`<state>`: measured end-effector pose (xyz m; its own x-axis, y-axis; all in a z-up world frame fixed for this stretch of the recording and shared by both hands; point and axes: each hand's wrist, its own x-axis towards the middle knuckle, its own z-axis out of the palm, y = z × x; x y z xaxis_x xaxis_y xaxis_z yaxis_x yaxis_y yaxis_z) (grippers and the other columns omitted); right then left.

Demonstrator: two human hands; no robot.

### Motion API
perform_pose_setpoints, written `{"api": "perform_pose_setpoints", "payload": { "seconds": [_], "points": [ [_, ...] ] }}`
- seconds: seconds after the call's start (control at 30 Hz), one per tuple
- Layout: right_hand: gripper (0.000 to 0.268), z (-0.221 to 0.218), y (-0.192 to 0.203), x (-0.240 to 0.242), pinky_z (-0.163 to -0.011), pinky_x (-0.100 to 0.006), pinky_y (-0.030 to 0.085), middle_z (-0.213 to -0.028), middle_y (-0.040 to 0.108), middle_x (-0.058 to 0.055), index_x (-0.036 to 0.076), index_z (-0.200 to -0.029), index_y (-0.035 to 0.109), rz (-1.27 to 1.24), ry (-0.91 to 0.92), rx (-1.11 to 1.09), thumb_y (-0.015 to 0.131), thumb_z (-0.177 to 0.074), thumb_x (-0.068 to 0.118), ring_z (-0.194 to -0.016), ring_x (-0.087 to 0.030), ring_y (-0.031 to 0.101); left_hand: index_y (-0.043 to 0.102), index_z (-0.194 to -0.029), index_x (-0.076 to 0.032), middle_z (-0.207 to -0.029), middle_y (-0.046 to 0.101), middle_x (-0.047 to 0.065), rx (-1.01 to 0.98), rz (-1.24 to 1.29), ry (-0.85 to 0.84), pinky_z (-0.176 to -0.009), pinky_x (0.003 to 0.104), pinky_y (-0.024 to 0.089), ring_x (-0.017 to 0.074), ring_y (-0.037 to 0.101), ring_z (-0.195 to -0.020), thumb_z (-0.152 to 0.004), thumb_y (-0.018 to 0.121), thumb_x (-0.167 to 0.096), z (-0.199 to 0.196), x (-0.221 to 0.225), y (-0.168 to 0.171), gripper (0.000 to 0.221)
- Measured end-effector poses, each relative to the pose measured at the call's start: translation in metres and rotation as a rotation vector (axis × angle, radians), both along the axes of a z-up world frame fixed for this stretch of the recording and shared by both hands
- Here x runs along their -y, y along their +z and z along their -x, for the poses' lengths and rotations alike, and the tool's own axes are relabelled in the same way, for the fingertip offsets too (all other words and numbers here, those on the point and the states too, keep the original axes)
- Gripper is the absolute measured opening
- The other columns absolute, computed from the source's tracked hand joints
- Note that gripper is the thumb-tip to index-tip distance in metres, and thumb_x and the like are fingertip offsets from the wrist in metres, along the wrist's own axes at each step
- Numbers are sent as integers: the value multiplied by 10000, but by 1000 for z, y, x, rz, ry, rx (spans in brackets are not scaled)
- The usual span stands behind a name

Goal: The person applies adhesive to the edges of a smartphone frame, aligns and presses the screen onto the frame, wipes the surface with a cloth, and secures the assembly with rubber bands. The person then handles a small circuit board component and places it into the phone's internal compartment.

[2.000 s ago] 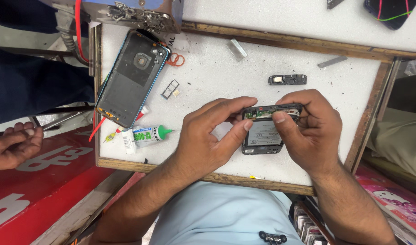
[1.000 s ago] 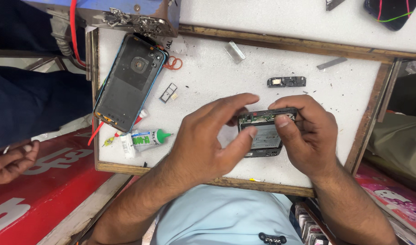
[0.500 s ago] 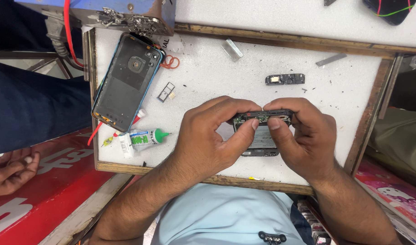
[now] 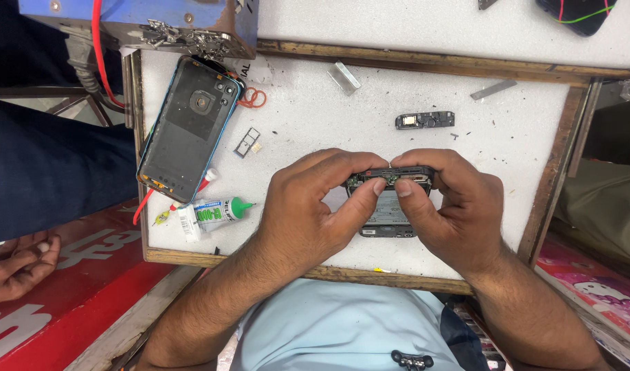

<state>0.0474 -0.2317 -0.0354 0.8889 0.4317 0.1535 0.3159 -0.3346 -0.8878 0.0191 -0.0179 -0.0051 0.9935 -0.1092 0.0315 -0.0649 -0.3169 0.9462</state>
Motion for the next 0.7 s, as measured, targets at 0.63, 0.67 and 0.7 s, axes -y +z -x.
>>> {"api": "perform_pose_setpoints", "payload": {
  "seconds": [0.63, 0.67, 0.7],
  "points": [
    [228, 3, -1, -1, -559, -142, 450, -839, 720, -64, -54, -1209, 601, -124, 20, -92, 669, -1030, 71, -713, -15, 648, 702, -1198, -79, -1008, 772, 77, 79, -64, -24, -789, 325, 625, 214, 780, -945, -1000, 732, -181, 3, -2, -2, 225],
    [230, 2, -1, -1, -554, -143, 441, -827, 717, -63, -55, -1215, 599, -130, 24, -109, 666, -1032, 67, -700, -13, 639, 701, -1195, -78, -1014, 773, 79, 86, -61, -18, -792, 327, 625, 216, 780, -949, -999, 734, -184, 3, -2, -2, 226],
    [227, 2, -1, -1, -560, -145, 455, -846, 723, -70, -55, -1217, 595, -125, 33, -93, 660, -1035, 64, -717, -18, 653, 701, -1193, -76, -1019, 774, 82, 94, -59, -11, -795, 328, 626, 218, 779, -954, -997, 737, -186, 3, -1, -3, 227]
  ]
}}
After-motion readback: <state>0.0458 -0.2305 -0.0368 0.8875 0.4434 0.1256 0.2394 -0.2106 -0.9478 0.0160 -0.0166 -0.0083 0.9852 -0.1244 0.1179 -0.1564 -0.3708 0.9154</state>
